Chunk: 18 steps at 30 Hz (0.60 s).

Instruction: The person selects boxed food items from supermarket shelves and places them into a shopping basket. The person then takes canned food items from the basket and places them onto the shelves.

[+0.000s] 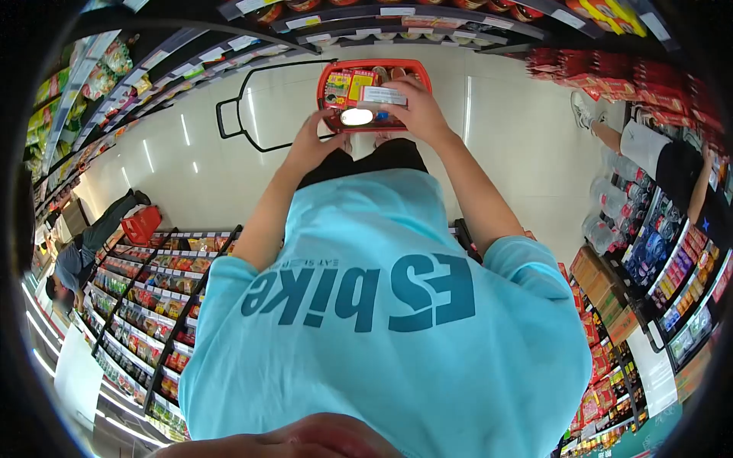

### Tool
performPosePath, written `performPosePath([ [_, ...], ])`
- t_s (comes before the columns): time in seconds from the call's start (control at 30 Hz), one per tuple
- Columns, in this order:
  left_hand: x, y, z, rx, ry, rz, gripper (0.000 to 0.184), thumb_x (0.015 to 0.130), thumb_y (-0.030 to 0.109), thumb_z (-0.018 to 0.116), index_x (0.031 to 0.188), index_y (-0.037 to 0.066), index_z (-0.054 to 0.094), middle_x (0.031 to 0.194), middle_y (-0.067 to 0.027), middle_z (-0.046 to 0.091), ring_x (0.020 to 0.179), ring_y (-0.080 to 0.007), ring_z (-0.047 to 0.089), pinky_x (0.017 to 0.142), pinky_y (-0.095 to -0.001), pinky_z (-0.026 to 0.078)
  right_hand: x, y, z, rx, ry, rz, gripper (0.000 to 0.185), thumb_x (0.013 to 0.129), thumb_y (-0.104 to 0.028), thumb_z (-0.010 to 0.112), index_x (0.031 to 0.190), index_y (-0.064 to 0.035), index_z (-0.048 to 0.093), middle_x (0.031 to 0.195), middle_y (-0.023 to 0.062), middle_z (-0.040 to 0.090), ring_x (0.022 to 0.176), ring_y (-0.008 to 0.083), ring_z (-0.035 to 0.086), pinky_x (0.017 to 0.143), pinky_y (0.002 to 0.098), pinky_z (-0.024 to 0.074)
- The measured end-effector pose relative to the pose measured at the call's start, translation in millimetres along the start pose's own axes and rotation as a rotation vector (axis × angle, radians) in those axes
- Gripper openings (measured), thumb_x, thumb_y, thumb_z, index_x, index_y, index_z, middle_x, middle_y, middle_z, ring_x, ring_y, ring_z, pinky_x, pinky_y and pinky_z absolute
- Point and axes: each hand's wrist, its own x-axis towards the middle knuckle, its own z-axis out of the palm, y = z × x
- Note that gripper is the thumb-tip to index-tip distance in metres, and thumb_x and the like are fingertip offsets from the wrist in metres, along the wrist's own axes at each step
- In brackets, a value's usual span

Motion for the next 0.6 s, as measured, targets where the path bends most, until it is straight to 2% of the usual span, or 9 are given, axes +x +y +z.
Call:
performPosePath([
  [0.07, -1, 50, -18, -0.053, -0.009, 0.116, 0.064, 0.081, 0.023, 0.083, 0.131, -0.002, 0.052, 0.120, -0.0121, 0.066, 0.110, -0.0195, 0.064, 0.098, -0.0369, 0.049, -12, -42, -22, 0.309, -0.155, 0.067, 0.038, 0.085, -0.008, 0.076, 0.122, -0.0065, 0.066, 0.123, 0.0094, 0.063, 0.113, 0.0217, 0.061, 0.096, 0.0331, 0.0500],
  [0.1, -4, 65, -21, -0.172, -0.130, 0.072, 0.062, 0.082, 0.022, 0.082, 0.131, -0.002, 0.053, 0.119, -0.0115, 0.066, 0.109, -0.0188, 0.064, 0.097, -0.0360, 0.050, -19, -60, -28, 0.452, -0.170, 0.138, 0.042, 0.086, -0.006, 0.076, 0.126, -0.0043, 0.064, 0.121, 0.0067, 0.064, 0.110, 0.0161, 0.061, 0.095, 0.0292, 0.0495],
  [0.17, -10, 75, -18, -0.501, -0.293, 0.078, 0.052, 0.086, 0.019, 0.079, 0.126, -0.002, 0.055, 0.113, -0.0104, 0.069, 0.103, -0.0167, 0.066, 0.090, -0.0332, 0.053, -29, -82, -31, 0.539, -0.084, 0.087, 0.046, 0.086, -0.006, 0.076, 0.129, -0.0033, 0.061, 0.120, 0.0073, 0.064, 0.110, 0.0163, 0.061, 0.095, 0.0289, 0.0493],
  [0.2, -14, 88, -20, -0.495, -0.294, 0.092, 0.052, 0.086, 0.019, 0.079, 0.126, -0.002, 0.055, 0.113, -0.0104, 0.069, 0.103, -0.0167, 0.066, 0.090, -0.0332, 0.053, -34, -93, -30, 0.627, -0.013, 0.045, 0.050, 0.085, -0.006, 0.077, 0.132, -0.0023, 0.058, 0.120, 0.0079, 0.064, 0.110, 0.0165, 0.061, 0.096, 0.0286, 0.0491],
  [0.23, -22, 105, -24, -0.592, -0.226, 0.069, 0.047, 0.088, 0.017, 0.077, 0.125, -0.002, 0.055, 0.112, -0.0096, 0.069, 0.101, -0.0147, 0.066, 0.089, -0.0318, 0.053, -39, -110, -28, 0.689, 0.132, 0.090, 0.056, 0.087, -0.010, 0.077, 0.136, 0.0001, 0.053, 0.122, 0.0096, 0.063, 0.110, 0.0167, 0.061, 0.096, 0.0296, 0.0490],
  [0.27, -30, 116, -26, -0.688, -0.159, 0.046, 0.042, 0.090, 0.014, 0.075, 0.125, -0.002, 0.056, 0.110, -0.0088, 0.070, 0.099, -0.0128, 0.066, 0.087, -0.0303, 0.054, -44, -119, -20, 0.686, 0.140, 0.082, 0.056, 0.087, -0.010, 0.077, 0.136, 0.0001, 0.053, 0.122, 0.0096, 0.063, 0.110, 0.0167, 0.061, 0.096, 0.0296, 0.0490],
  [0.33, -36, 122, -31, -0.723, -0.141, 0.161, 0.037, 0.093, 0.011, 0.072, 0.123, -0.002, 0.055, 0.110, -0.0098, 0.069, 0.096, -0.0127, 0.067, 0.084, -0.0280, 0.054, -48, -135, -1, 0.731, 0.370, 0.065, 0.050, 0.091, -0.018, 0.074, 0.133, 0.0005, 0.053, 0.123, 0.0104, 0.064, 0.109, 0.0164, 0.061, 0.096, 0.0302, 0.0488],
  [0.37, -39, 129, -36, -0.797, -0.093, 0.157, 0.037, 0.094, 0.012, 0.071, 0.123, -0.002, 0.054, 0.110, -0.0097, 0.069, 0.096, -0.0131, 0.067, 0.084, -0.0284, 0.054, -52, -140, 10, 0.722, 0.378, 0.162, 0.044, 0.096, -0.029, 0.069, 0.124, 0.0022, 0.056, 0.115, 0.0121, 0.066, 0.106, 0.0166, 0.062, 0.092, 0.0319, 0.0498],
  [0.6, -80, 149, -67, -0.802, 0.035, 0.201, 0.042, 0.096, 0.020, 0.069, 0.125, -0.003, 0.049, 0.115, -0.0134, 0.066, 0.102, -0.0150, 0.064, 0.087, -0.0303, 0.054, -81, -195, 39, 0.692, 0.466, 0.134, 0.040, 0.100, -0.037, 0.063, 0.116, 0.0000, 0.061, 0.108, 0.0096, 0.068, 0.095, 0.0125, 0.064, 0.084, 0.0285, 0.0513],
])
